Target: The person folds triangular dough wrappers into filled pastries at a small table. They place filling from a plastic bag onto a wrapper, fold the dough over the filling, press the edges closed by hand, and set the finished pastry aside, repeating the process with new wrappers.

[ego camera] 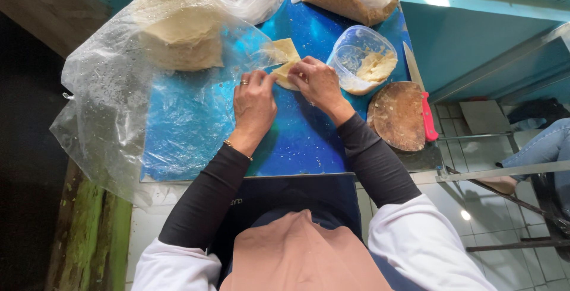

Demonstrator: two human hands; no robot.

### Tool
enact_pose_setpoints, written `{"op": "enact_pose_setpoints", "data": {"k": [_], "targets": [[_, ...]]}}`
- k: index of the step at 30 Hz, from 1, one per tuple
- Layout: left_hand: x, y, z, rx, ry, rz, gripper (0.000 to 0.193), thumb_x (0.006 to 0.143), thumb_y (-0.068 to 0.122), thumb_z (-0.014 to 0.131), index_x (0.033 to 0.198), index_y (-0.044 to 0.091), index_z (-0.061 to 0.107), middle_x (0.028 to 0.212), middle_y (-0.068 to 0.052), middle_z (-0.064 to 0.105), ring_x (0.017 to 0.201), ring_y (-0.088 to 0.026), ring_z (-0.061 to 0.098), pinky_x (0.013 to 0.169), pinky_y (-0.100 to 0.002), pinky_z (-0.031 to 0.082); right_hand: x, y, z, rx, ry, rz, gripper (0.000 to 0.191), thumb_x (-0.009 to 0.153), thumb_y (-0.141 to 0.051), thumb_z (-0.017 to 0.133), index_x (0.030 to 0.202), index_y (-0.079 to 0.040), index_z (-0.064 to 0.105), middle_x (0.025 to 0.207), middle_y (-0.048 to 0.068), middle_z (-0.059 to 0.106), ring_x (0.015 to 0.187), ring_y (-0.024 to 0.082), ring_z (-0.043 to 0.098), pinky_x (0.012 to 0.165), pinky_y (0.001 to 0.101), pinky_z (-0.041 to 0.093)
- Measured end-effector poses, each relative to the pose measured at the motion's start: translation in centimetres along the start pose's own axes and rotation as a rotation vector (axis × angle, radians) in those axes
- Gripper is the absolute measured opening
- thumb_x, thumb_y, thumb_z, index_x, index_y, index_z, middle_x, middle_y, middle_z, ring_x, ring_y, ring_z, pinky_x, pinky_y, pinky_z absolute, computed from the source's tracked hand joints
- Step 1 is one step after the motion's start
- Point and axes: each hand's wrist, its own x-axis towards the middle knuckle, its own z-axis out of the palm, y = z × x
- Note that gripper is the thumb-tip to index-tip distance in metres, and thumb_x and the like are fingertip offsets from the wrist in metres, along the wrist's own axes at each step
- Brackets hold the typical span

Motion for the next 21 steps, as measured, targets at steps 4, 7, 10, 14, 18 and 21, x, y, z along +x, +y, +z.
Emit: {"op": "enact_pose_setpoints", "data": {"k": [4,7,10,14,18,21], "targets": [[-0.1,0.6,0.3,0.138,-0.068,0.210,0.049,0.071,0.002,0.063,0.119,0.008,0.067,0.122,-0.008,0.064,0.108,-0.029,0.060,0.085,-0.046,0.044,0.1,1.5,0.9,0.143,0.028,0.089,0.017,0.093,-0.025,0.073,0.097,-0.008,0.076,0.091,0.006,0.073,0.077,0.019,0.070,0.071,0.0362,0.056],[-0.3,0.7,0.2,0.163,-0.170,0.151,0.042,0.079,0.004,0.063,0.120,0.011,0.065,0.123,-0.005,0.063,0.109,-0.027,0.060,0.089,-0.046,0.042,0.4,2.9,1.5,0.309,0.036,0.368,0.018,0.099,-0.024,0.066,0.102,-0.008,0.072,0.084,0.003,0.073,0.076,0.011,0.070,0.070,0.0310,0.056],[-0.4,0.7,0.3,0.166,-0.136,0.157,0.043,0.077,0.004,0.063,0.120,0.011,0.066,0.122,-0.005,0.063,0.109,-0.027,0.060,0.089,-0.045,0.042,0.4,3.7,1.3,0.745,0.133,0.446,0.015,0.102,-0.021,0.063,0.104,-0.006,0.063,0.091,-0.001,0.068,0.078,0.008,0.067,0.064,0.0275,0.057],[-0.5,0.6,0.4,0.152,-0.152,0.150,0.042,0.078,0.004,0.063,0.119,0.011,0.066,0.123,-0.005,0.063,0.108,-0.028,0.060,0.088,-0.046,0.042,-1.4,2.8,-1.3,0.791,0.251,0.351,0.010,0.106,-0.016,0.060,0.109,-0.007,0.062,0.098,-0.001,0.069,0.086,0.009,0.069,0.071,0.0252,0.058],[-0.5,0.7,0.3,0.123,-0.165,0.133,0.039,0.079,0.003,0.062,0.118,0.012,0.066,0.125,-0.004,0.065,0.110,-0.028,0.061,0.090,-0.047,0.042,-5.5,-0.9,-5.0,0.326,0.286,0.158,0.006,0.104,-0.008,0.065,0.109,-0.006,0.065,0.099,0.006,0.071,0.083,0.015,0.069,0.072,0.0300,0.056],[-0.2,0.8,-0.1,0.064,-0.083,0.135,0.038,0.080,0.002,0.062,0.117,0.011,0.067,0.129,-0.006,0.066,0.112,-0.028,0.062,0.093,-0.047,0.042,-9.2,-4.6,-7.3,-0.101,0.156,-0.271,0.025,0.084,0.004,0.063,0.105,-0.009,0.066,0.101,0.011,0.071,0.094,0.032,0.068,0.082,0.0412,0.052]]}}
